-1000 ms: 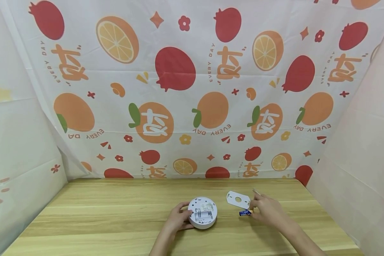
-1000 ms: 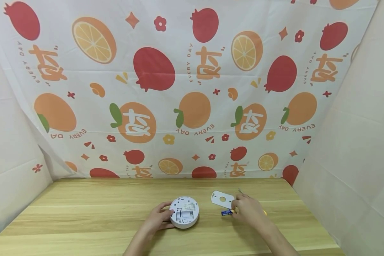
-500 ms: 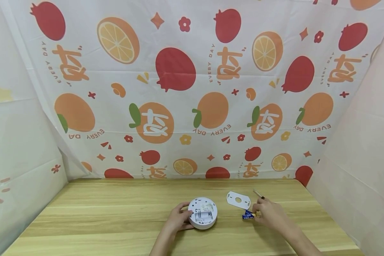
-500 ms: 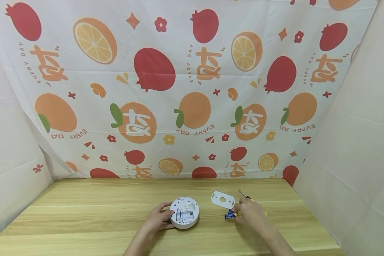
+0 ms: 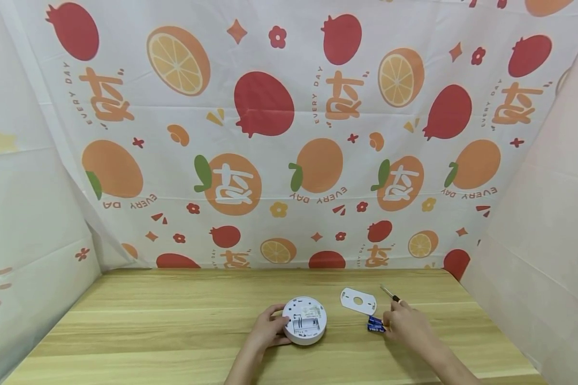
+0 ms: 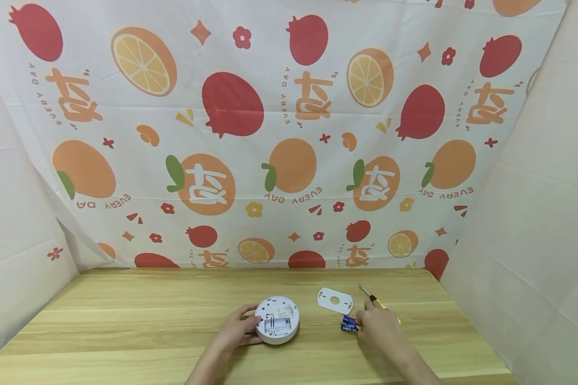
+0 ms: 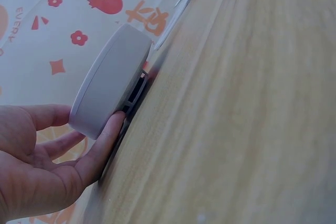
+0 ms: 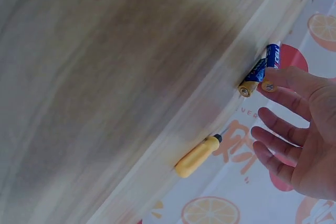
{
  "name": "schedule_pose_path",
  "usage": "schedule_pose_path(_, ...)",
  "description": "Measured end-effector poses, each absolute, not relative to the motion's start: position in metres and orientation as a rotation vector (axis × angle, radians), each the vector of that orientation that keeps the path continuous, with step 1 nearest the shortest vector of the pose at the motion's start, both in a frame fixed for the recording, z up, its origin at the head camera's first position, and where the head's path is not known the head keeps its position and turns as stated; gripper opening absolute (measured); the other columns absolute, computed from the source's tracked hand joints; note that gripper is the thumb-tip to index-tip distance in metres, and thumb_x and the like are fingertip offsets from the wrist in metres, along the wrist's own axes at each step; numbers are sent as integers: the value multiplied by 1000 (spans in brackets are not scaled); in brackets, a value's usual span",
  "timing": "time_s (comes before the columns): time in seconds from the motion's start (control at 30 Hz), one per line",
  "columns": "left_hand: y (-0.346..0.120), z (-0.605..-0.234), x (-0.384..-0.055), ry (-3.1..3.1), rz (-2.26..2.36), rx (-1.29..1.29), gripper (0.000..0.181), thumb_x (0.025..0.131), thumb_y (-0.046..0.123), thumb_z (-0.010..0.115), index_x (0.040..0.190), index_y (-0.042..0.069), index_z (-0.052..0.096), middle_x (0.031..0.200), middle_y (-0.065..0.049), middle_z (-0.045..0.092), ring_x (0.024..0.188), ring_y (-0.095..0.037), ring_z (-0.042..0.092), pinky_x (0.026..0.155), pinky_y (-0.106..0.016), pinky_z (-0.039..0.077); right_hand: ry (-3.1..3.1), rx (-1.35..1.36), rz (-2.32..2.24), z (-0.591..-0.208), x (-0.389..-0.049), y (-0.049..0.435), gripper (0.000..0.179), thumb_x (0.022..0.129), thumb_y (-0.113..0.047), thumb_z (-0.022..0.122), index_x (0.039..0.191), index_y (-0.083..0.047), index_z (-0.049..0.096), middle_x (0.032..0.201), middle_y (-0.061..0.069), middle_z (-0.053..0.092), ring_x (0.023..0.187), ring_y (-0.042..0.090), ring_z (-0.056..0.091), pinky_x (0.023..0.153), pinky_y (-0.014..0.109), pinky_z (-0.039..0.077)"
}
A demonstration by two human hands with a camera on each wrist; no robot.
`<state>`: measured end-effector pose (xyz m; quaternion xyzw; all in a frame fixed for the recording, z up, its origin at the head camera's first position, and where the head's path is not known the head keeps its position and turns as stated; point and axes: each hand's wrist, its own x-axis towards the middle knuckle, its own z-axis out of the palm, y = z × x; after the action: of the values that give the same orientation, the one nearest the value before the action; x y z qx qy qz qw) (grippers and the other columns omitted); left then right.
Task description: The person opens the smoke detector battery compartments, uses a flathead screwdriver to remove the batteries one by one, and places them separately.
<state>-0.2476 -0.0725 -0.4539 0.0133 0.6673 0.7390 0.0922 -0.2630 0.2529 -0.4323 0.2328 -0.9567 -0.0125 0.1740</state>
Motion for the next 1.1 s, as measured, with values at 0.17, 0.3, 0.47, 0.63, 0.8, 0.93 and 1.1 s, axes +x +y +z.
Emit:
schedule_pose_path(0.17, -73, -454, -248, 1984, 2188, 28, 44, 90, 2, 50, 130, -10, 37, 103, -22, 52, 75, -20, 59, 67, -37, 56, -2751, 647, -82, -438, -263, 252, 18, 57, -14, 72, 57, -20, 55, 67, -4, 40, 66, 18, 46, 40, 34, 39)
schedule_pose_path(0.3, -73, -452, -247, 1989, 2180, 15, 43, 90, 3, 50, 130, -10, 38, 104, -22, 51, 76, -20, 59, 67, -37, 56, -2765, 634, -59, -440, -262, 251, 19, 55, -14, 73, 57, -19, 55, 66, -2, 40, 65, 20, 47, 40, 36, 41)
schedule_pose_path(0.47, -73, -453, -248, 1989, 2182, 11, 44, 90, 3, 51, 130, -10, 38, 103, -21, 51, 75, -20, 59, 66, -37, 56, -2779, 614, -71, -440, -262, 249, 19, 56, -13, 73, 57, -18, 55, 66, -2, 41, 65, 19, 47, 40, 37, 42)
schedule_pose_path(0.63, -73, -454, -248, 1986, 2188, 11, 44, 90, 3, 51, 129, -10, 38, 102, -21, 51, 75, -20, 59, 66, -36, 56, -2775, 620, -79, -439, -262, 249, 19, 58, -13, 73, 58, -18, 54, 66, -3, 41, 64, 18, 46, 40, 36, 41)
schedule_pose_path(0.8, -73, -453, -248, 1980, 2188, 23, 48, 88, 3, 55, 130, -11, 36, 103, -21, 54, 75, -20, 59, 65, -36, 56, -2755, 639, -78, -439, -263, 250, 18, 57, -15, 72, 59, -18, 55, 66, -4, 41, 63, 17, 46, 39, 34, 40)
schedule_pose_path(0.93, -74, -452, -248, 1969, 2200, 50, 57, 84, 0, 58, 131, -14, 29, 109, -27, 53, 77, -21, 60, 66, -36, 56, -2728, 676, -3, -436, -265, 250, 16, 59, -18, 74, 61, -19, 58, 67, -7, 41, 61, 14, 44, 40, 28, 38)
schedule_pose_path(1.1, -75, -454, -250, 1982, 2215, 58, 57, 86, -1, 56, 130, -18, 25, 114, -34, 48, 84, -24, 59, 70, -36, 55, -2738, 665, 62, -425, -269, 245, 19, 64, -24, 78, 64, -20, 60, 70, -8, 45, 64, 13, 46, 41, 24, 36)
